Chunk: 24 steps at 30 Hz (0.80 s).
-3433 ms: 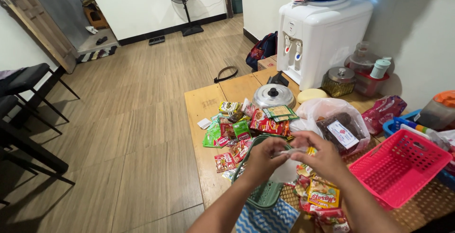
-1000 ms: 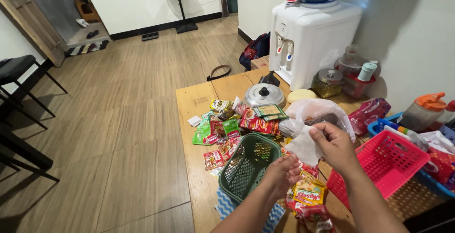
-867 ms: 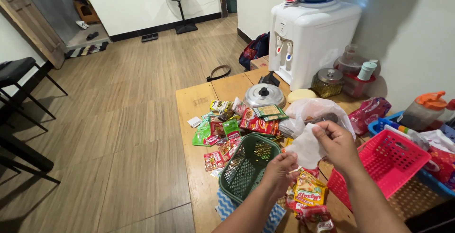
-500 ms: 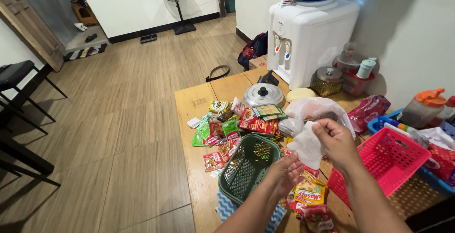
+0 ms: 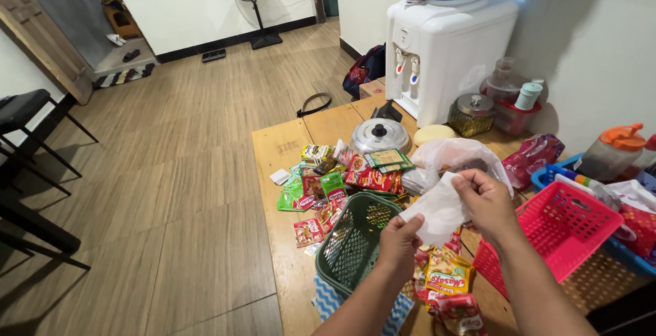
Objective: Cleaning two plastic baskets with a dry cloth.
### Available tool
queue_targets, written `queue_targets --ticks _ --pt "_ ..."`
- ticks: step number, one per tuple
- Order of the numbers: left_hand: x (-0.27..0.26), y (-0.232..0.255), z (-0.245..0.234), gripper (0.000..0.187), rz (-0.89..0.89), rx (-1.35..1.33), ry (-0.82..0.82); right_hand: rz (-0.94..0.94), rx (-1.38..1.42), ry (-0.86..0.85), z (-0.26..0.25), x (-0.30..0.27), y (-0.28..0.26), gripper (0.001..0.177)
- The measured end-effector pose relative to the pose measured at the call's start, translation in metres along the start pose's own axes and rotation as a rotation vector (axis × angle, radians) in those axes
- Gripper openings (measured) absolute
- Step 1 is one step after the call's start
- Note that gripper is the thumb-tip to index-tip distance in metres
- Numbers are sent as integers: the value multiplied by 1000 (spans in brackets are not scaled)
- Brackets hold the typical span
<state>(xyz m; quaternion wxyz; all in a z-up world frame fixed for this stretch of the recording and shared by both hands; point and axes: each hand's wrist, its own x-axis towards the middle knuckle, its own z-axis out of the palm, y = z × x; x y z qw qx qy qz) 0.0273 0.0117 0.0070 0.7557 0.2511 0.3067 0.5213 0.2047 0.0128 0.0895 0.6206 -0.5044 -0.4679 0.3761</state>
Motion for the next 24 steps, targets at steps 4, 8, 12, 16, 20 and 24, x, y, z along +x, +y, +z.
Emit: queue_targets --ticks 4,8,12,16,20,24 --pt "-4 5 5 23 16 -13 42 -70 -29 -23 0 1 3 18" --pt "-2 3 3 24 -21 -129 39 -48 -87 -7 -2 0 5 18" --pt "-9 13 11 22 -50 -243 -14 -39 -101 3 -2 1 6 18" --pt "-24 25 22 28 -73 -302 -76 -70 -106 -9 -3 1 9 18" --pt "-26 26 20 40 -99 -367 -263 -85 -84 -13 -4 0 6 19" --pt "-28 25 17 47 -133 -365 -370 -69 -55 16 -2 -4 -2 18"
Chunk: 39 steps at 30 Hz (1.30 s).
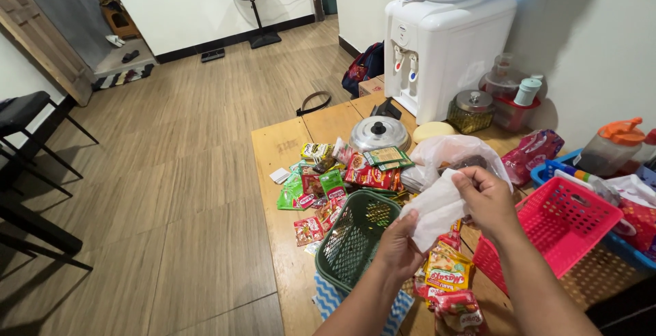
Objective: Cleaning two plastic baskets with a dry cloth.
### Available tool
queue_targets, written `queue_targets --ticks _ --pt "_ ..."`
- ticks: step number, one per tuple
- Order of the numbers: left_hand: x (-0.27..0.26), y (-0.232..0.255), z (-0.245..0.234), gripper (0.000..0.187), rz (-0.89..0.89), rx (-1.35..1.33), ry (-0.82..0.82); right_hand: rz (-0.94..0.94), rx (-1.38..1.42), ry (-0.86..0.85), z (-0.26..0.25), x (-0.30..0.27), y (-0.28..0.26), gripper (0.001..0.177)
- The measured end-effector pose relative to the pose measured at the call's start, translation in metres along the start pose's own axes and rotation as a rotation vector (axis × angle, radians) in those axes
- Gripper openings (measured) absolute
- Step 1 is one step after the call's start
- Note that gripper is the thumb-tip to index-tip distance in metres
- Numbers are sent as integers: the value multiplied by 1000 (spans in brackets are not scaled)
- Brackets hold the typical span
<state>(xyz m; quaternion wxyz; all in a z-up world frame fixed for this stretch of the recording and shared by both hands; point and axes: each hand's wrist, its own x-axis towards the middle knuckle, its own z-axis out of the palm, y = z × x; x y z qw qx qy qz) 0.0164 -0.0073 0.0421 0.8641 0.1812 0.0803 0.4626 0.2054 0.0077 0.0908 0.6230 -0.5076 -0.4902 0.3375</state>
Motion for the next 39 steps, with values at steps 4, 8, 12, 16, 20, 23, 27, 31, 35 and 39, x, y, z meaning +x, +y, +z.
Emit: queue_targets --ticks 4,8,12,16,20,23,27,31,35,39 --pt "0 -2 -5 46 -6 9 21 67 1 23 2 -2 -7 18" --pt "16 -21 -53 46 -34 113 180 22 -52 2 1 -3 -4 20" --pt "22 -31 -81 55 -4 395 438 -171 -245 -84 1 -4 -2 21" --pt "22 -15 -58 68 215 595 347 -82 -337 -191 5 -12 -18 22" --pt "4 19 -7 89 273 848 -18 -32 -208 -405 -1 -11 -8 23" --pt "5 29 -20 80 77 858 -175 -3 -74 -420 -4 -12 -6 22" --pt "3 35 -21 43 -149 799 -156 130 38 -241 -6 -3 2 23" --pt "6 37 -25 34 -99 779 -172 158 132 -184 -3 6 14 23" --pt "5 48 -20 30 -18 854 -213 54 -106 -134 4 9 36 30" --pt "9 59 -26 27 30 886 -220 -100 -153 -141 15 -6 16 32"
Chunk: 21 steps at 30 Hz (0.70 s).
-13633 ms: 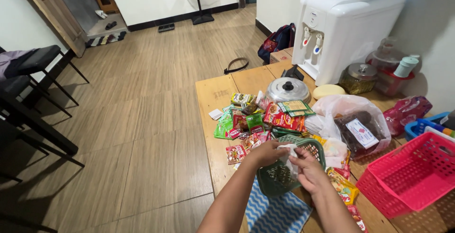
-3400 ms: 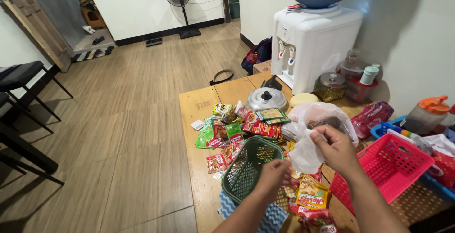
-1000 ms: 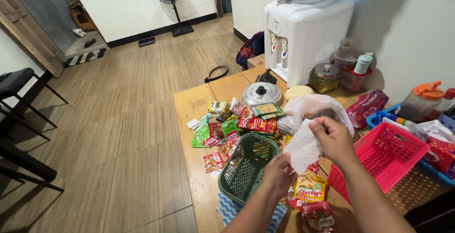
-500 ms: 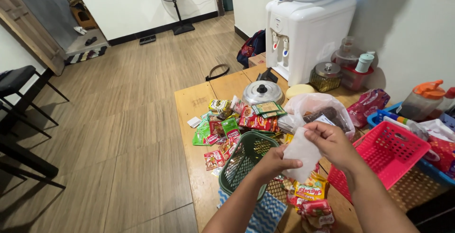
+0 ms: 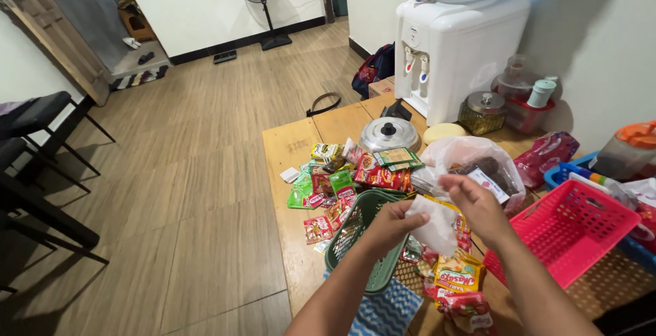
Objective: Cleaning two plastic baskets with a dry cloth.
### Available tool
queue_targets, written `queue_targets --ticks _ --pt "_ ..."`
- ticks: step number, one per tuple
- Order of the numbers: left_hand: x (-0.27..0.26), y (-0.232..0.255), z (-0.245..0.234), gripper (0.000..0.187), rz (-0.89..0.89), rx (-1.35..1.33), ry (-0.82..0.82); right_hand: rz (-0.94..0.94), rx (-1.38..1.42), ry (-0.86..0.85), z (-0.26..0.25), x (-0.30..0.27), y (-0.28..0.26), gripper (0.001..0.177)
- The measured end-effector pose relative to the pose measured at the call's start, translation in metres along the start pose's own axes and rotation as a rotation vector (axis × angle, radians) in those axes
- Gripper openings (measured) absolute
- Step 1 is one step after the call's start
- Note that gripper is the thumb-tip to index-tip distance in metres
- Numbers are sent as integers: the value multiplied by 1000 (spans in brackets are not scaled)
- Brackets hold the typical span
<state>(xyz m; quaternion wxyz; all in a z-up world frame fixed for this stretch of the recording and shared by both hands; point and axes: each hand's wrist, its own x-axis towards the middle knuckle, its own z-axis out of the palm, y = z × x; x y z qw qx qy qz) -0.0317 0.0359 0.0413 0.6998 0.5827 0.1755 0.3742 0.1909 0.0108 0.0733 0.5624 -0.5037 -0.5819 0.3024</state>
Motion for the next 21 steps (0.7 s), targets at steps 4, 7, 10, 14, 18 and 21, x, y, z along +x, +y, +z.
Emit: queue_targets --ticks 4,7,10,14,18,21 --pt "-1 -4 -23 27 -32 -29 10 16 188 -323 24 -18 -24 47" --pt "-10 12 -42 29 -48 -15 30 225 254 -421 47 -30 2 52" --pt "-22 18 -82 33 3 91 105 309 291 -335 64 -33 44 41" --pt "-47 20 -133 47 -74 618 377 426 97 -107 78 -31 62 33" --pt "-61 -30 -177 75 -282 985 436 154 -555 35 97 -18 22 30" --pt "-67 -29 -165 77 -408 879 296 20 -546 91 132 -8 5 29"
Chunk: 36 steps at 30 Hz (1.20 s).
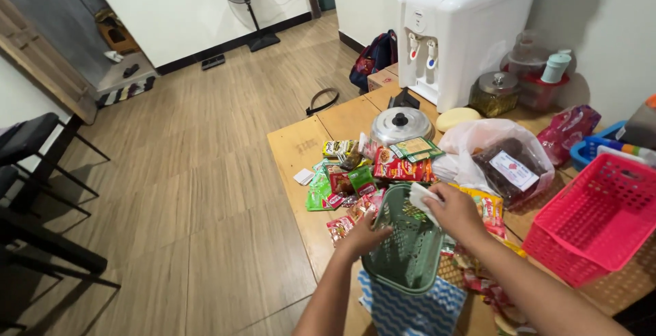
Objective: Cleaning two plastic baskets with a dry cloth.
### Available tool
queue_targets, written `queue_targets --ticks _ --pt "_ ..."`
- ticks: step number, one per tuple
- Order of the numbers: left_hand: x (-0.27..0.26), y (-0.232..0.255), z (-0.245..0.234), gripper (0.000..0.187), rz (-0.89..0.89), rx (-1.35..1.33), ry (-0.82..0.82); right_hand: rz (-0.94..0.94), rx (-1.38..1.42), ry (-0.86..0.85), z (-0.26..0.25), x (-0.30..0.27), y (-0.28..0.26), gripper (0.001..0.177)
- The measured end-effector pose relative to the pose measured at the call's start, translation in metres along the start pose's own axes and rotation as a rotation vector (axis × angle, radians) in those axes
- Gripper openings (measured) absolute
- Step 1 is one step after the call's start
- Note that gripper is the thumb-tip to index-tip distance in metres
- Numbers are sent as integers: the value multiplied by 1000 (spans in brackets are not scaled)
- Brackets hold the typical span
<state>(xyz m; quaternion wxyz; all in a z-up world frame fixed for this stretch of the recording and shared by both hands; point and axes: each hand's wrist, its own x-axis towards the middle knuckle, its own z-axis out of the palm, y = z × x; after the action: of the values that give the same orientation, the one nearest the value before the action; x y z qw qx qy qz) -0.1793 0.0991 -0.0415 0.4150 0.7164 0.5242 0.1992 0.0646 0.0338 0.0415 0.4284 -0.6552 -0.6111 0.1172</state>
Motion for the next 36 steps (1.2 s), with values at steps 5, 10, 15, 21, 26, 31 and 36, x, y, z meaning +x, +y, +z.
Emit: queue_targets --ticks 5,10,15,21,26,31,36 --pt "7 -17 10 62 -56 -306 -162 6 -71 46 46 7 8 28" --pt "8 -17 16 56 -77 -407 -153 -541 -531 36 89 10 41 25" --pt "13 -35 23 50 -33 -456 -105 -144 -736 -610 183 47 124 18" --pt "8 -24 14 45 16 -369 -57 -291 -1265 -1348 199 40 113 34" --pt "1 -12 13 46 113 -293 -21 125 -834 -942 176 27 110 64" --pt "-8 -3 7 48 120 -232 15 -331 -909 -1082 152 15 66 46" --pt "-5 -12 8 48 146 -91 47 -466 -1160 -941 165 18 76 36"
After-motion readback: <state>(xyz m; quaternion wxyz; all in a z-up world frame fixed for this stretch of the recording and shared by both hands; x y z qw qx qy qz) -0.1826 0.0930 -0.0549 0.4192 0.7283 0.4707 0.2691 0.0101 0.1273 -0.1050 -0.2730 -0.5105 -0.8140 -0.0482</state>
